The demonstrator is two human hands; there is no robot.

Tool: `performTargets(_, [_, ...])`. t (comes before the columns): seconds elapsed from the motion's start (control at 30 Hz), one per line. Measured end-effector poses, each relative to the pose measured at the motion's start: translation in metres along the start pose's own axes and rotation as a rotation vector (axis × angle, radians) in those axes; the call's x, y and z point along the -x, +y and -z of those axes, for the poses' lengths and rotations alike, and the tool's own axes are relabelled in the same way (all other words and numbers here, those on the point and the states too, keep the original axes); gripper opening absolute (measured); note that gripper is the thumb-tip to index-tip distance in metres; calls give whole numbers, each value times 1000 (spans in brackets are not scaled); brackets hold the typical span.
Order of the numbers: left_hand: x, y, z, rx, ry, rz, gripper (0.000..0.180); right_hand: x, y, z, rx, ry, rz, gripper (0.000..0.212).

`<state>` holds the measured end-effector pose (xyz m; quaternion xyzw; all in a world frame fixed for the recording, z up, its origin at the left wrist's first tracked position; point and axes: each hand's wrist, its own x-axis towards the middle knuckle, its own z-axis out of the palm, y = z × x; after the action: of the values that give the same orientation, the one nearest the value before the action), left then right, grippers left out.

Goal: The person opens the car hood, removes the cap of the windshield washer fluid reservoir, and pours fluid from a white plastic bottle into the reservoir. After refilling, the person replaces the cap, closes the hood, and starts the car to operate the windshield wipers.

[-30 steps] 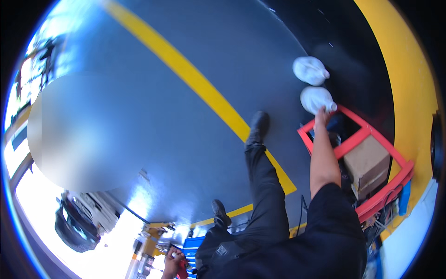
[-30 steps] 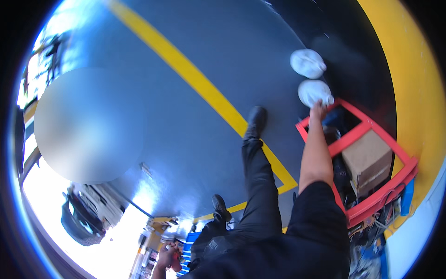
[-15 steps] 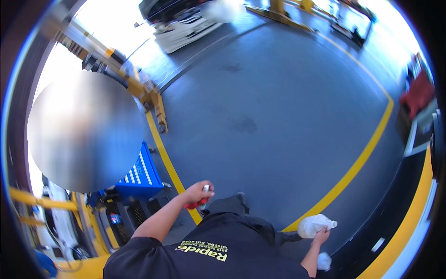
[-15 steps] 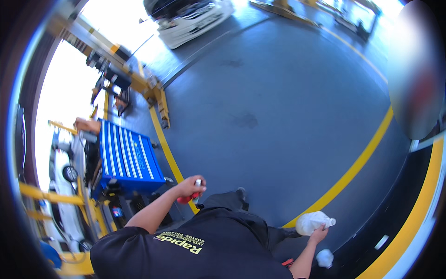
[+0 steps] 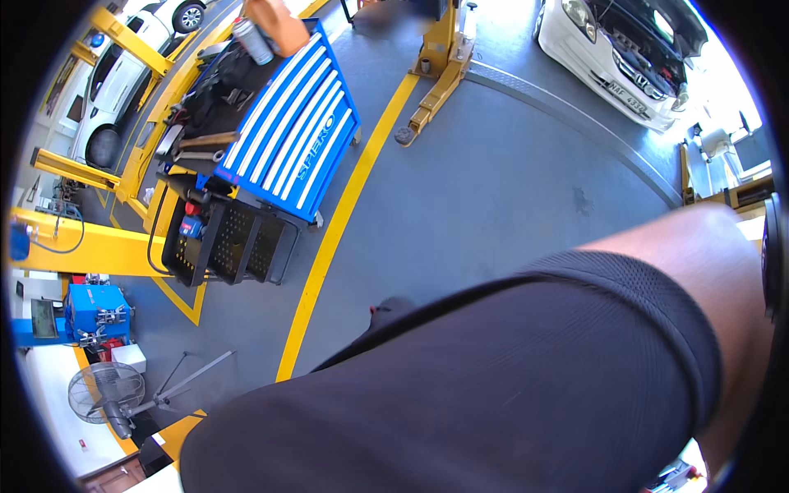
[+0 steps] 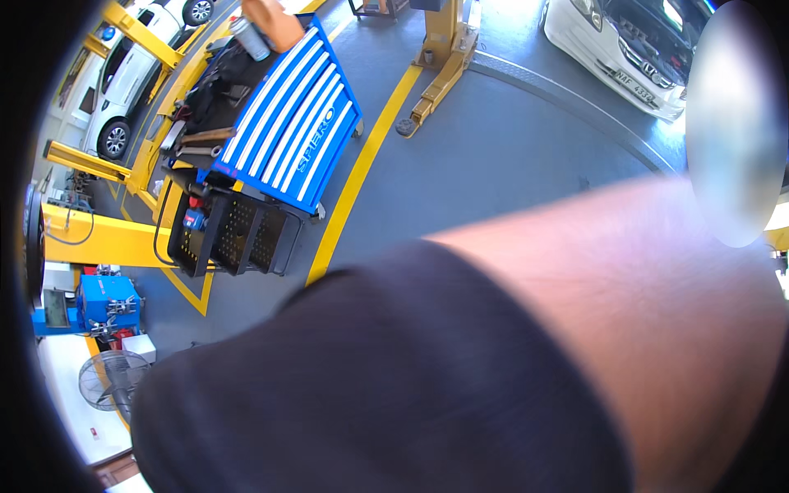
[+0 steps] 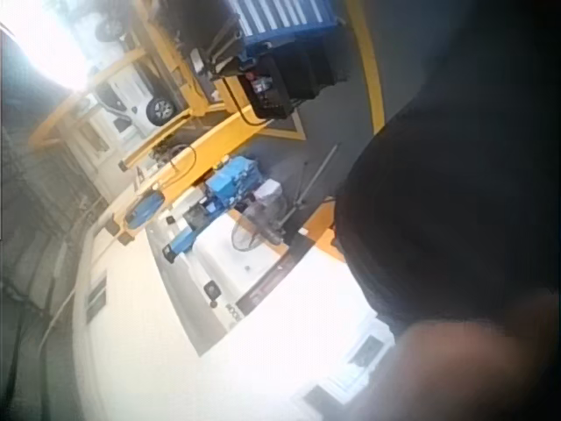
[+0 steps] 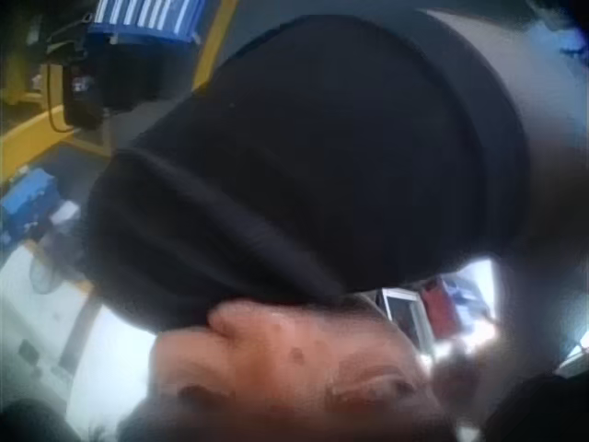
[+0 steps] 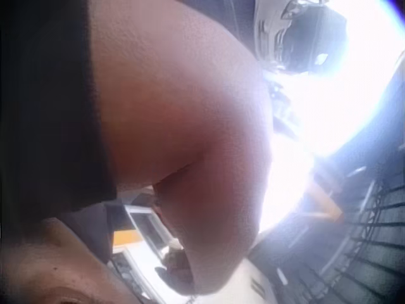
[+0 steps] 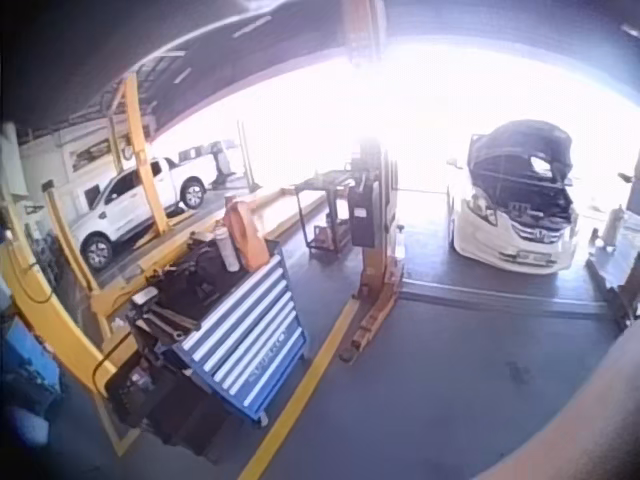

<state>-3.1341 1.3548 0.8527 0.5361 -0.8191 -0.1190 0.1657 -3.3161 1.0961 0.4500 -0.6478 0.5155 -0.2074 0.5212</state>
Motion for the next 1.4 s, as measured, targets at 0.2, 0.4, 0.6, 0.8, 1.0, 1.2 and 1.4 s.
performTargets(0.2, [150,-196,54,53,97,274,32,-101,-157,-222,55,-298,297,24])
performTargets(0.4, [418,-394,-22,1107,717,1143,23,-191,-289,-439,229,-393,462,22])
performTargets(0.6, [553,-540,-21,1251,1108,1498,23,-248,-410,-616,272,-409,408,22])
performTargets(0.8, [655,-749,86,1007,1029,1575,33,-327,-525,-784,371,-348,508,24])
performTargets(1.0, [722,-962,123,838,879,1905,27,-454,-628,-982,384,-395,597,26])
performTargets(1.2, [793,-1076,175,903,891,2043,20,-541,-788,-1185,435,-492,714,30])
performTargets(1.4, [901,-1257,279,820,905,2042,15,-634,-934,-1396,432,-520,861,29])
